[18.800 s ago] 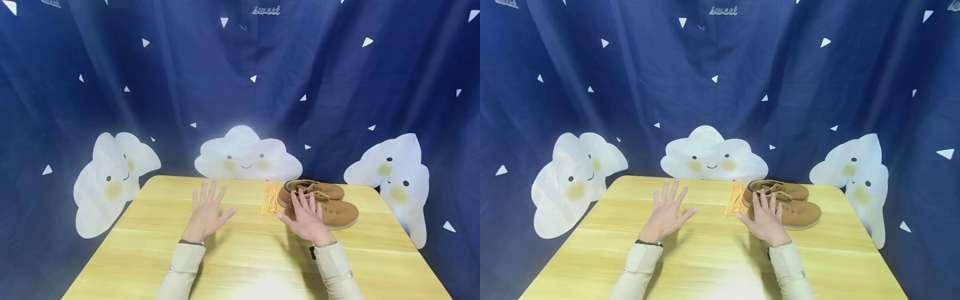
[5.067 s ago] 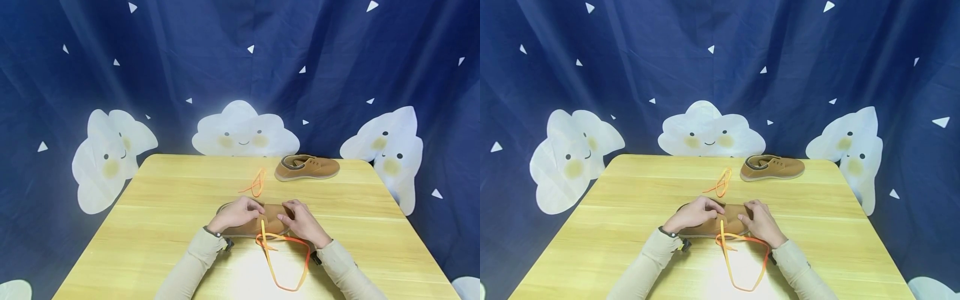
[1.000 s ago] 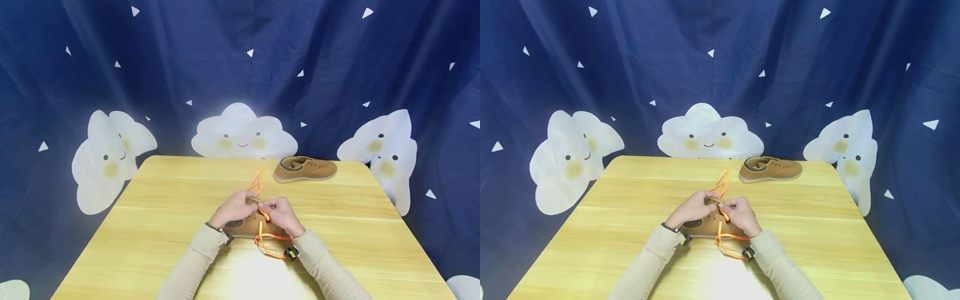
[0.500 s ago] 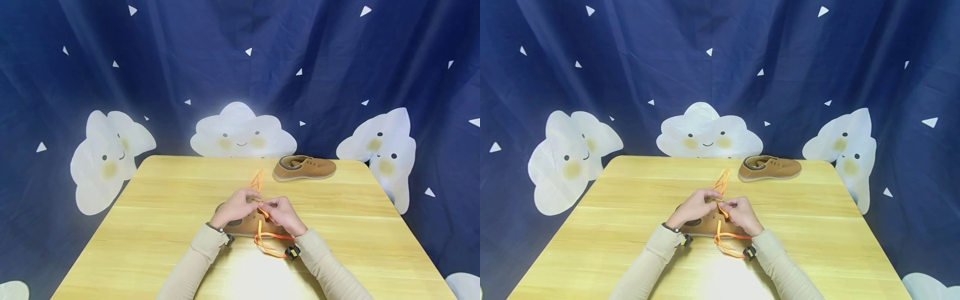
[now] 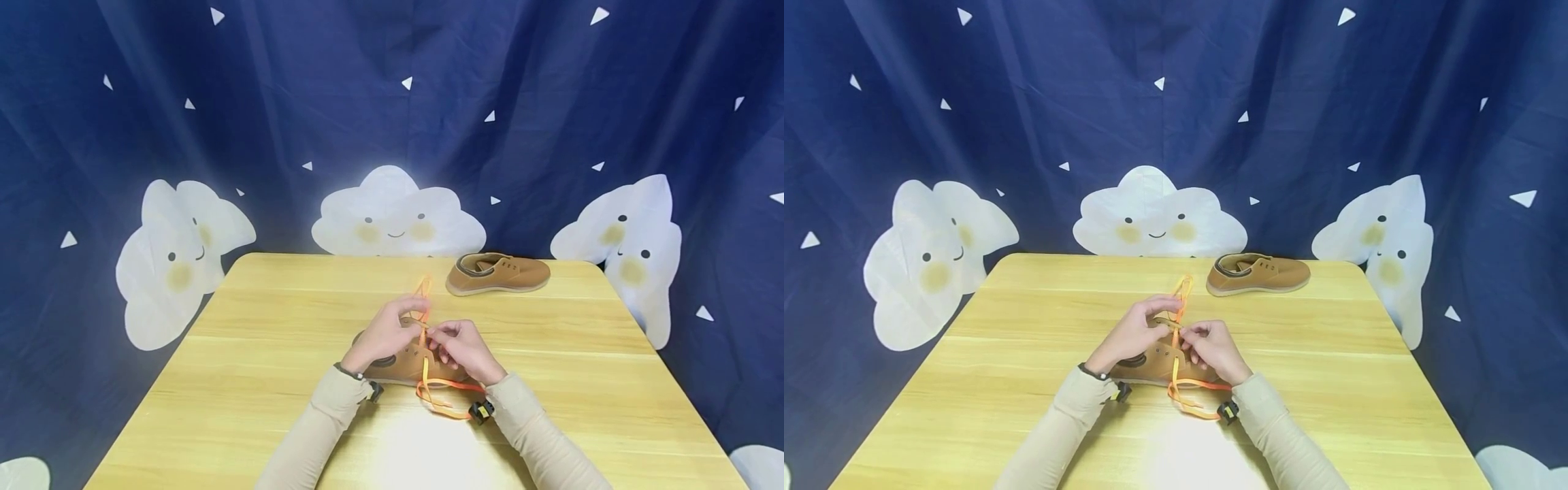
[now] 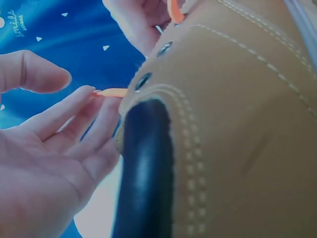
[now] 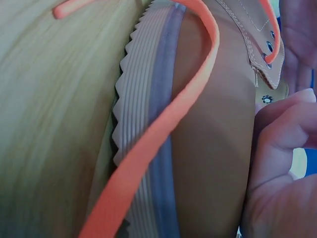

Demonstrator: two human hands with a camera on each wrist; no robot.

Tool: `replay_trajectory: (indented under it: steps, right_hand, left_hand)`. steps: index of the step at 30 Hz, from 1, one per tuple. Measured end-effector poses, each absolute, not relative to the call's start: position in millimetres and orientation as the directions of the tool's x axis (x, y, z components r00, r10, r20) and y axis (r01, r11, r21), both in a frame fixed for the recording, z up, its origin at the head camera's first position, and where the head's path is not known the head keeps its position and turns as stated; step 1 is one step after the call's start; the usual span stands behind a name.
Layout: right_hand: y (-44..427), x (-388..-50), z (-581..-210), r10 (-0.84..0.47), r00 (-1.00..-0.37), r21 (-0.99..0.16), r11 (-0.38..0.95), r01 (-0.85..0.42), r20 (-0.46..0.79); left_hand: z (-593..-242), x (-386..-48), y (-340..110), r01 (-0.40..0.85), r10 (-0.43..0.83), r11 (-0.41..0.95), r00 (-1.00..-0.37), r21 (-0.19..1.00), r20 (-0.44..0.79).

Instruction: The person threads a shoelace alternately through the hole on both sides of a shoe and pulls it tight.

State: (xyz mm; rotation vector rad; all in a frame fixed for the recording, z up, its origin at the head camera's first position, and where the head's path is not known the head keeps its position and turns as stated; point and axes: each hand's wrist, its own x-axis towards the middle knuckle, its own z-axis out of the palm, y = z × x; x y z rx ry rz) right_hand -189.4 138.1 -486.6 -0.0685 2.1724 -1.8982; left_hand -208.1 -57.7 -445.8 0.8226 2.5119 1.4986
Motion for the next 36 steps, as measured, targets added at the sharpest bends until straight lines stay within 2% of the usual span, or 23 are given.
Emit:
replay_trajectory:
  steps: [6, 9, 15, 18, 24, 28, 36]
  right_hand:
    - [137, -190, -485, -0.204, -0.966, -0.980, 0.156, 0.127, -0.158]
    - [137, -193, -482, -0.177, -0.977, -0.981, 0.172, 0.086, -0.116]
    - [135, -202, -475, -0.165, -0.978, -0.938, 0.301, -0.173, 0.127]
    - [135, -205, -474, -0.177, -0.969, -0.919, 0.326, -0.224, 0.173]
    - [135, -207, -474, -0.157, -0.979, -0.935, 0.307, -0.176, 0.133]
    - [134, -209, -470, -0.131, -0.984, -0.948, 0.280, -0.152, 0.119]
    - [129, -215, -457, -0.114, -0.980, -0.976, 0.132, -0.175, 0.160]
  left_hand:
    - [-441, -206, -60, 0.468, 0.532, 0.294, -0.804, 0.833, 0.264]
    - [-440, -207, -61, 0.487, 0.552, 0.257, -0.783, 0.835, 0.287]
    - [-439, -211, -68, 0.568, 0.625, 0.283, -0.720, 0.773, 0.301]
    - [-440, -213, -76, 0.597, 0.665, 0.357, -0.702, 0.719, 0.253]
    - [-446, -215, -88, 0.622, 0.714, 0.552, -0.696, 0.556, 0.069]
    - [-447, -211, -88, 0.582, 0.690, 0.654, -0.721, 0.484, -0.065]
    - [-447, -206, -86, 0.565, 0.653, 0.710, -0.752, 0.421, -0.092]
